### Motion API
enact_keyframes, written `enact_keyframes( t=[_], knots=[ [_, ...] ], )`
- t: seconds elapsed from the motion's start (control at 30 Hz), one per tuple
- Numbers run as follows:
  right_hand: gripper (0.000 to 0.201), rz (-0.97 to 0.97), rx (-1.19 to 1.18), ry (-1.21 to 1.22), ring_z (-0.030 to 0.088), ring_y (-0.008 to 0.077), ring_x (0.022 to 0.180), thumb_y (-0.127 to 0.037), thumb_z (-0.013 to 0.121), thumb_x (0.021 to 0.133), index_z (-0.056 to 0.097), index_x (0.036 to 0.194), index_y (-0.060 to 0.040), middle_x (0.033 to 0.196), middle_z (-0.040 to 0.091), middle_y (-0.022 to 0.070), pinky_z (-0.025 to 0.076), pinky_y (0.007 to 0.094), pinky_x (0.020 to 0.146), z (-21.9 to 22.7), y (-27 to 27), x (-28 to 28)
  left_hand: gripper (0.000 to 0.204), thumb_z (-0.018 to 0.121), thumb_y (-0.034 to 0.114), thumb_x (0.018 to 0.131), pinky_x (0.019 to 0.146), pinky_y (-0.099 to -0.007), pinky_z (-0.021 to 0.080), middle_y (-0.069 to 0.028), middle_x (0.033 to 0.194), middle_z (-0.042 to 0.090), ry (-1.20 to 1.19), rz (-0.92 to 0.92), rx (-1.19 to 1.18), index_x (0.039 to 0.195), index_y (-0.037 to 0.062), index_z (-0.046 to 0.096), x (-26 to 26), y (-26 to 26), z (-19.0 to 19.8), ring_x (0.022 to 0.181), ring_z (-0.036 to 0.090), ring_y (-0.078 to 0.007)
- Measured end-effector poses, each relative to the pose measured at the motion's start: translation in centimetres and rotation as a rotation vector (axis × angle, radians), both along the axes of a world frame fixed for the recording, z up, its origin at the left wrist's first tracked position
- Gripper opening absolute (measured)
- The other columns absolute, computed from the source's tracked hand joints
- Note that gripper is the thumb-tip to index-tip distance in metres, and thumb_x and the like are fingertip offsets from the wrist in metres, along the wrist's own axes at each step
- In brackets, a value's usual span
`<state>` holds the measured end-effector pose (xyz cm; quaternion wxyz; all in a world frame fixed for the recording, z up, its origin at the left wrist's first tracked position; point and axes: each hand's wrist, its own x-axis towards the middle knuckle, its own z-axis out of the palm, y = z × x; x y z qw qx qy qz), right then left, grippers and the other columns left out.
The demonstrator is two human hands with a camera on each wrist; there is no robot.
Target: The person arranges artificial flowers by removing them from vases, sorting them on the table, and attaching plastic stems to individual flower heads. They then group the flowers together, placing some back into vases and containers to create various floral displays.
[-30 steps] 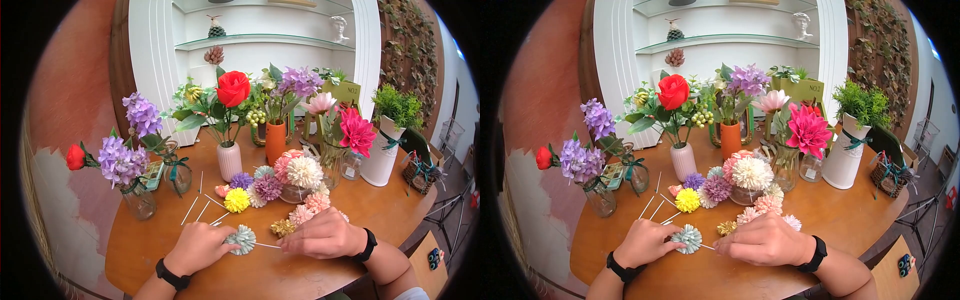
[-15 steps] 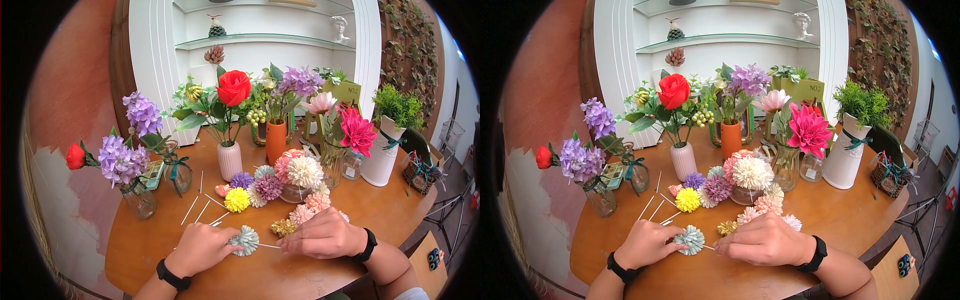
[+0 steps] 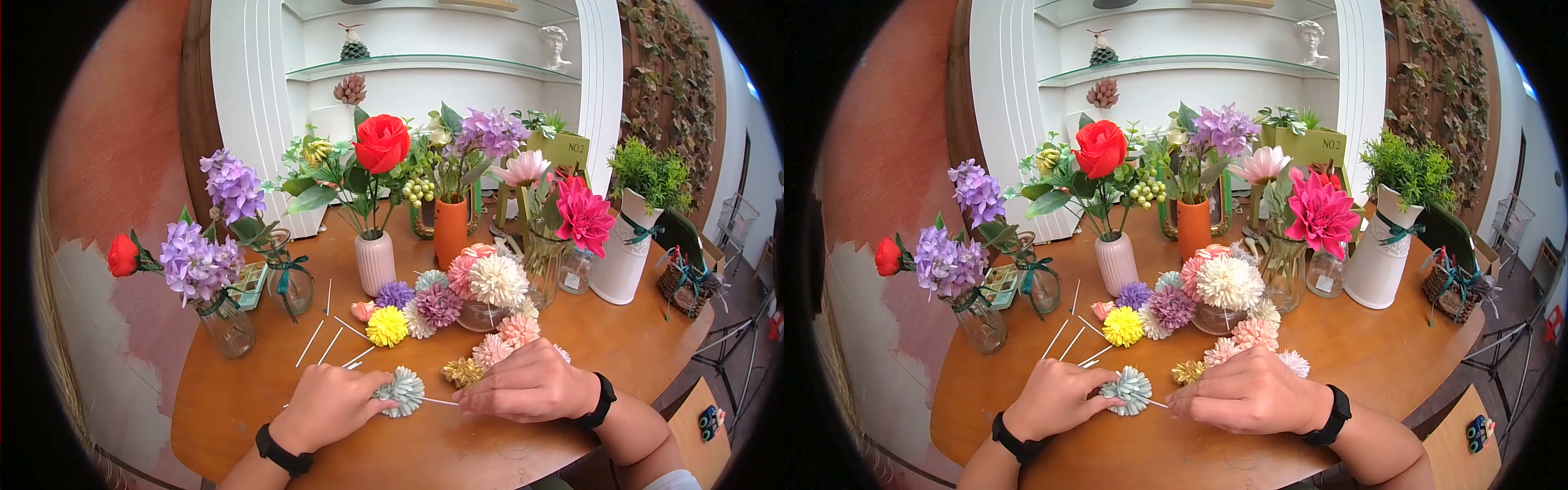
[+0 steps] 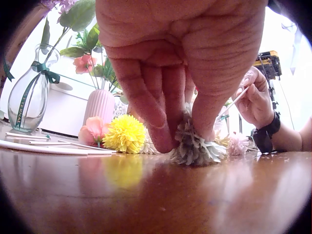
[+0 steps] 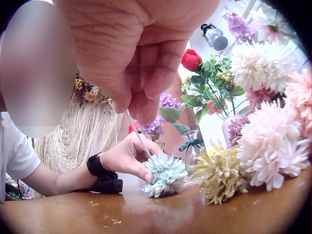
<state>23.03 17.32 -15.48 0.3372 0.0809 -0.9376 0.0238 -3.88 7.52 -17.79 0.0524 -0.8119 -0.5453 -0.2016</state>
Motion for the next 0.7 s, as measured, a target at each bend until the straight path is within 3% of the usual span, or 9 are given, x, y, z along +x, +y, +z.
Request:
enact_keyframes(
  t=[0.17,0.23,0.7],
  knots=[
    [0.016,-0.013,-0.008,-0.003,0.066,0.0163,0.069,-0.009,0.062,0.077,0.066,0.093,-0.0060,0.087,0.068,0.0021,0.054,0.0281,0.054,0.04,-0.17,-0.04,0.027,0.072,0.037,0.079,0.049,-0.0362,0.047,-0.0064,0.063,0.065,-0.031,0.002,0.016,0.094,0.0136,0.070,0.26,-0.10,0.24,0.056,0.063,-0.0249],
    [0.016,-0.018,-0.015,-0.008,0.066,0.0162,0.068,-0.009,0.062,0.077,0.066,0.092,-0.0065,0.085,0.068,0.0018,0.054,0.0283,0.054,0.05,-0.22,-0.03,0.027,0.078,0.029,0.075,0.052,-0.0313,0.050,-0.0081,0.069,0.068,-0.059,0.006,0.055,0.092,0.0086,0.072,0.46,-0.09,0.43,0.057,0.065,-0.0215],
    [0.011,-0.017,-0.098,-0.098,0.059,0.0180,0.056,-0.017,0.068,0.084,0.063,0.088,-0.0076,0.067,0.058,0.0026,0.046,0.0312,0.047,0.15,-0.32,-0.22,0.029,0.078,0.015,0.070,0.055,-0.0303,0.051,-0.0069,0.078,0.069,-0.147,-0.018,0.169,0.098,0.0102,0.071,0.68,-0.05,0.69,0.061,0.064,-0.0197]
  ],
)
